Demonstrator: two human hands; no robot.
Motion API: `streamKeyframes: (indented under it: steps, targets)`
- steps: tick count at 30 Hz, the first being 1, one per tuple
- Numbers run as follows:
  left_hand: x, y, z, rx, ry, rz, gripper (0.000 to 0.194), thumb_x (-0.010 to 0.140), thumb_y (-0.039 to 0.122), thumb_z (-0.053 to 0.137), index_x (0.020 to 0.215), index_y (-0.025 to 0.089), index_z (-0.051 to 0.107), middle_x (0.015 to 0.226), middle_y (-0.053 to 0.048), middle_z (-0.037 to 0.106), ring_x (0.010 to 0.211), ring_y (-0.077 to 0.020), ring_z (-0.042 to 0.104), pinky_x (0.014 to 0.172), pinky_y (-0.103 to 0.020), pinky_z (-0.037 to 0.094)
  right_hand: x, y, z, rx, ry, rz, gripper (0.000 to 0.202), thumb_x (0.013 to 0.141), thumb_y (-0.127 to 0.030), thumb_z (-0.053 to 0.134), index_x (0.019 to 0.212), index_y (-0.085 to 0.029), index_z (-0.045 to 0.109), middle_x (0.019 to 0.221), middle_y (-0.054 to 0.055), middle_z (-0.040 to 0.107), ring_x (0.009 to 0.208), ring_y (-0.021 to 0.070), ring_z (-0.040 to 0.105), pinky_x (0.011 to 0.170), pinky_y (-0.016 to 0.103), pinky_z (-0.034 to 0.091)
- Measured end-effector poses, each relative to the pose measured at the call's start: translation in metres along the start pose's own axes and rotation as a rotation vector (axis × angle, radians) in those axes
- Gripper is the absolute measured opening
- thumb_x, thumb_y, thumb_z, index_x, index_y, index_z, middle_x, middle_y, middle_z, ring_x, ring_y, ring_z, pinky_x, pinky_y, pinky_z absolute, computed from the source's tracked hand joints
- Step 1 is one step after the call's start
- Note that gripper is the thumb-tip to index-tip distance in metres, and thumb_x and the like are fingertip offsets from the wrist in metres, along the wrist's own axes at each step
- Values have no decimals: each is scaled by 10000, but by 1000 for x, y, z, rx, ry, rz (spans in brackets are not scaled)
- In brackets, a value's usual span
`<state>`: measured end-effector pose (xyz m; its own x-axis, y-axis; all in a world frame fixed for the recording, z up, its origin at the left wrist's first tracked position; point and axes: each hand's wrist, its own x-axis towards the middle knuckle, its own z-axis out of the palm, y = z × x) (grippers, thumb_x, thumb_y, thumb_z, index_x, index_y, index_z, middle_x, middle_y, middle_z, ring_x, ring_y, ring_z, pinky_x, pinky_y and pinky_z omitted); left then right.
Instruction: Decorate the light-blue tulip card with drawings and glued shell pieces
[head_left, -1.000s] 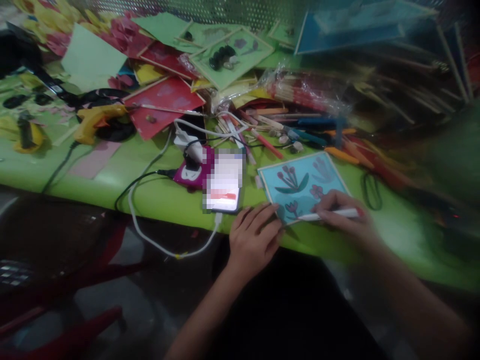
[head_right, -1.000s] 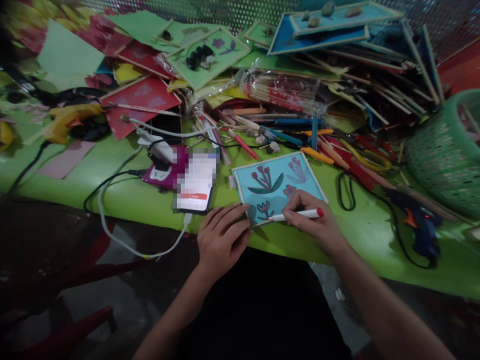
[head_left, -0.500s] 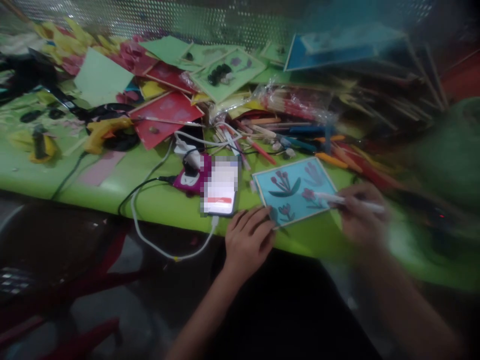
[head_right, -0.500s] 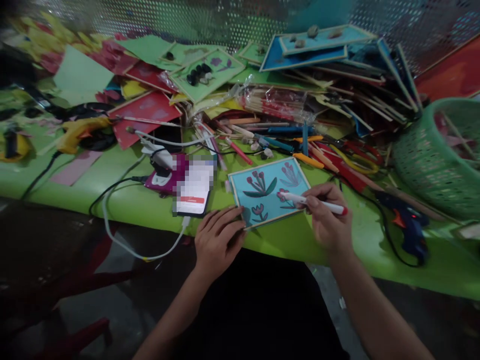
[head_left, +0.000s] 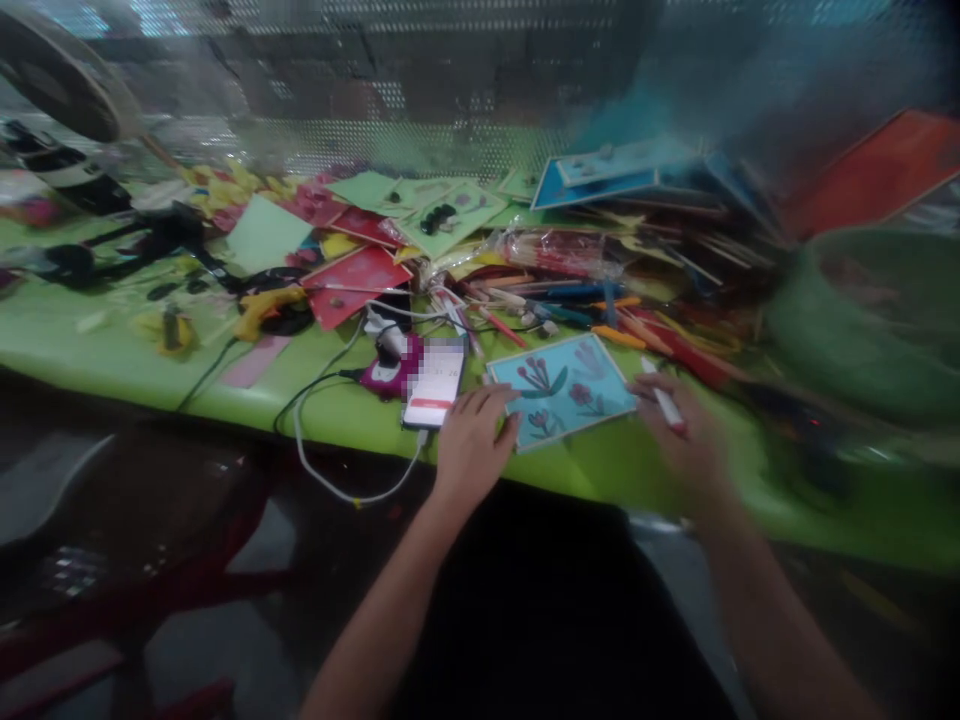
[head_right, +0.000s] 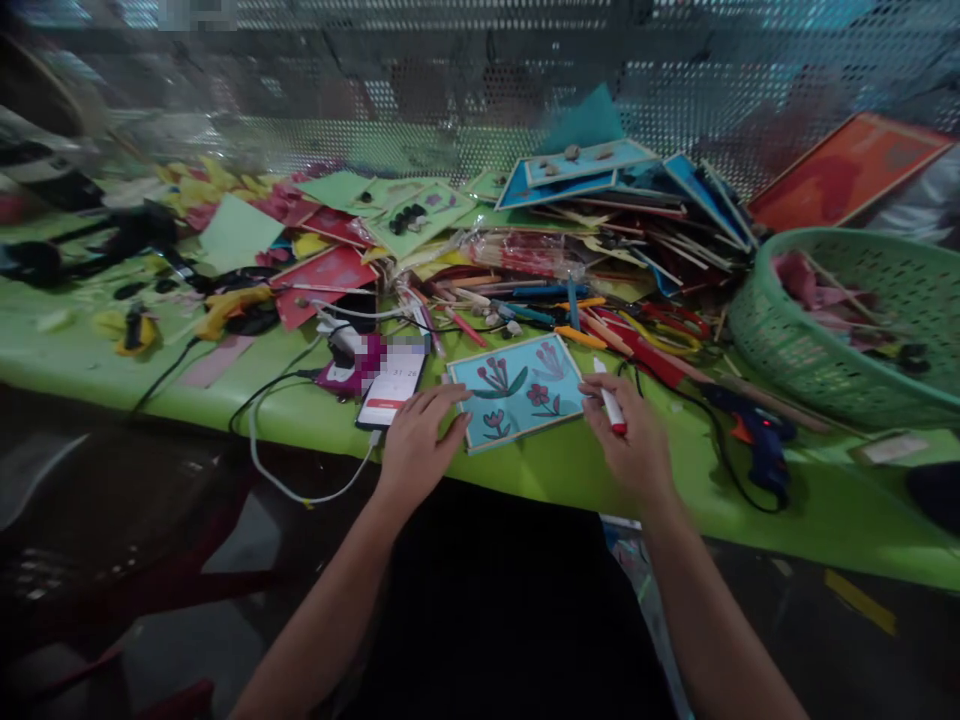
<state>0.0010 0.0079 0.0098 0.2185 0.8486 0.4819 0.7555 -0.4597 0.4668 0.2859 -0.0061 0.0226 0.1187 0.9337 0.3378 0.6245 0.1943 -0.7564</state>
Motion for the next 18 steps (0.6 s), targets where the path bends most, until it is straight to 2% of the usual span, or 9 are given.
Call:
streamKeyframes:
  steps: [4,8,12,18]
  targets:
    - [39,-10,17,159,-96,-68,248,968,225,604,1192,224,711,1234,-95,763,1158,-301,681,985,-454,500,-15,15,-9,-256,-125,-141,284,987,-361,568,1235,-282,683,1232,89,764,1108,315,720,911,454,561]
    - [65,-9,28,274,-169,-97,254,982,232,568,1184,197,718,1268,-142,735,1174,-340,659,1013,-495,453,-31,23,-11,-354,-127,-229,299,1006,-356,522,1237,-267,689,1192,101,767,1097,325,702,924,477,555]
    - [73,-3,31,286,-196,-122,226,961,200,572,1139,191,711,1260,-169,705,1202,-357,630,1031,-498,409,-46,29,-9,-394,-89,-287,322,1020,-352,493,1257,-249,686,1172,120,760,1093,335,670,948,503,535]
    - [77,-1,31,93,-173,-194,161,933,129,550,958,196,693,1194,-156,719,1174,-329,629,1087,-498,349,-52,37,-6,-400,-39,-336,333,1006,-352,524,1266,-225,691,1190,135,760,1096,337,660,943,499,535]
